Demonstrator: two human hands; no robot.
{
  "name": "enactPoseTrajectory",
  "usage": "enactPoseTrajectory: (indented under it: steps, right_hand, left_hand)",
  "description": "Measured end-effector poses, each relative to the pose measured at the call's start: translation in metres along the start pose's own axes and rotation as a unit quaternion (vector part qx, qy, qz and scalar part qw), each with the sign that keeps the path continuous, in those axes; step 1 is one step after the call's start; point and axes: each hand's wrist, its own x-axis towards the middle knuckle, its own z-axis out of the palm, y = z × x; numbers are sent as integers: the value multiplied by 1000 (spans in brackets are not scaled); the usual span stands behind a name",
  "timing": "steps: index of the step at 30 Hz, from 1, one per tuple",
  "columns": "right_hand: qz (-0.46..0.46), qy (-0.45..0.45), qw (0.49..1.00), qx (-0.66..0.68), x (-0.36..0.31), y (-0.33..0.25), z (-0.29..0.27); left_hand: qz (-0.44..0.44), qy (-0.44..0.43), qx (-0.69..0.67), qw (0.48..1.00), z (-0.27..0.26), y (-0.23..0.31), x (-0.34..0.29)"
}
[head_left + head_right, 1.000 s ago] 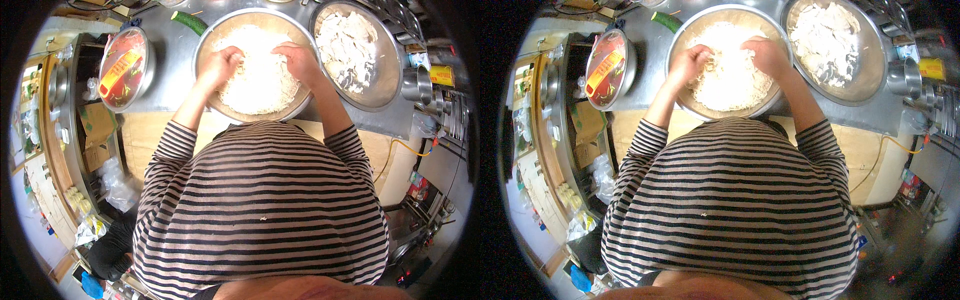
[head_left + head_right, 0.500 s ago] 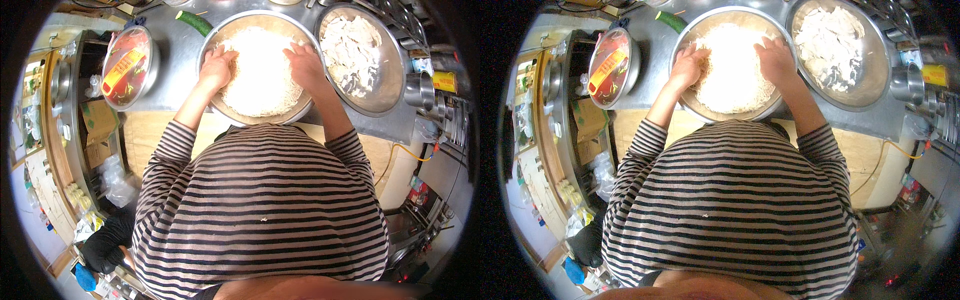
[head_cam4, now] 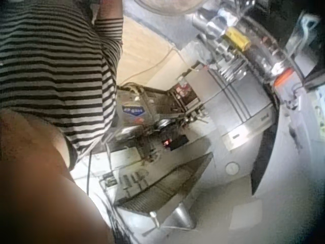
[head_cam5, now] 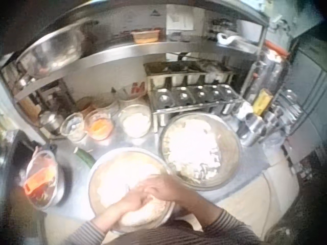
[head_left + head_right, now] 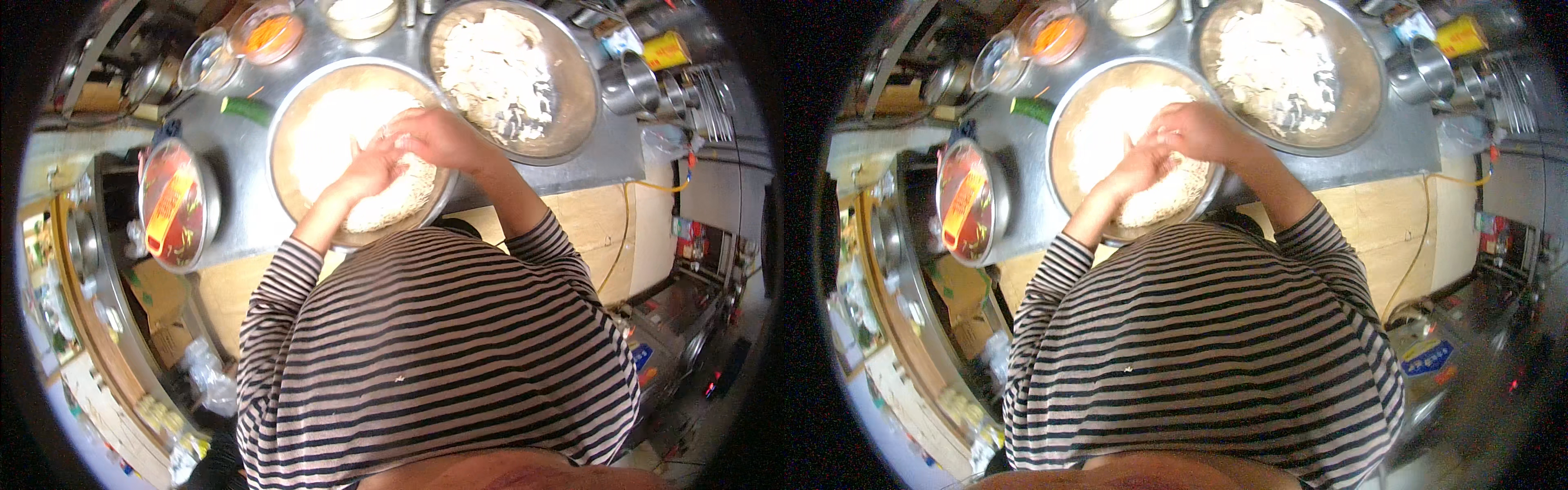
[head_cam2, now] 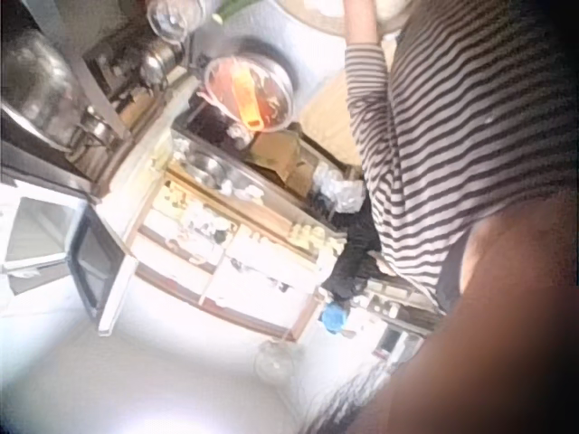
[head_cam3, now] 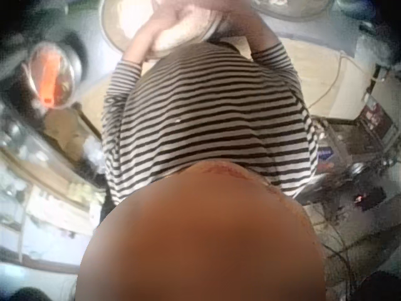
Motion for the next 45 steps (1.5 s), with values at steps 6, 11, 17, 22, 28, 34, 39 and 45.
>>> enactPoseTrajectory:
  steps: [6,11,17,22,28,34,39,45]
  right_hand:
    - [358,183,880,-252,-44,92,-98]
    - [519,-20,809,-276,-71,170,-113]
    - [501,-42,824,-260,-69,202,-104]
    - [548,206,805,101,-101,165,-130]
    - [120,294,661,680,-84,130,-87]
    - [179,177,742,621,11,-4,20]
    - [251,191,688,653,47,-62,93]
    - [132,132,742,644,44,-71,102]
  left_hand:
    - [-93,123,12,988,-24,-7,-5]
    - [-117,202,22,972,-38,-9,-8]
    - [-87,218,-63,970,-27,21,-2]
    - [-123,256,-108,953,-38,6,-12]
    - [-129,294,-417,850,-37,10,-9]
    - [-66,401,-432,805,-47,29,11]
    - [-142,347,-592,713,-37,55,-4]
    - [-151,257,-535,791,-61,53,-24]
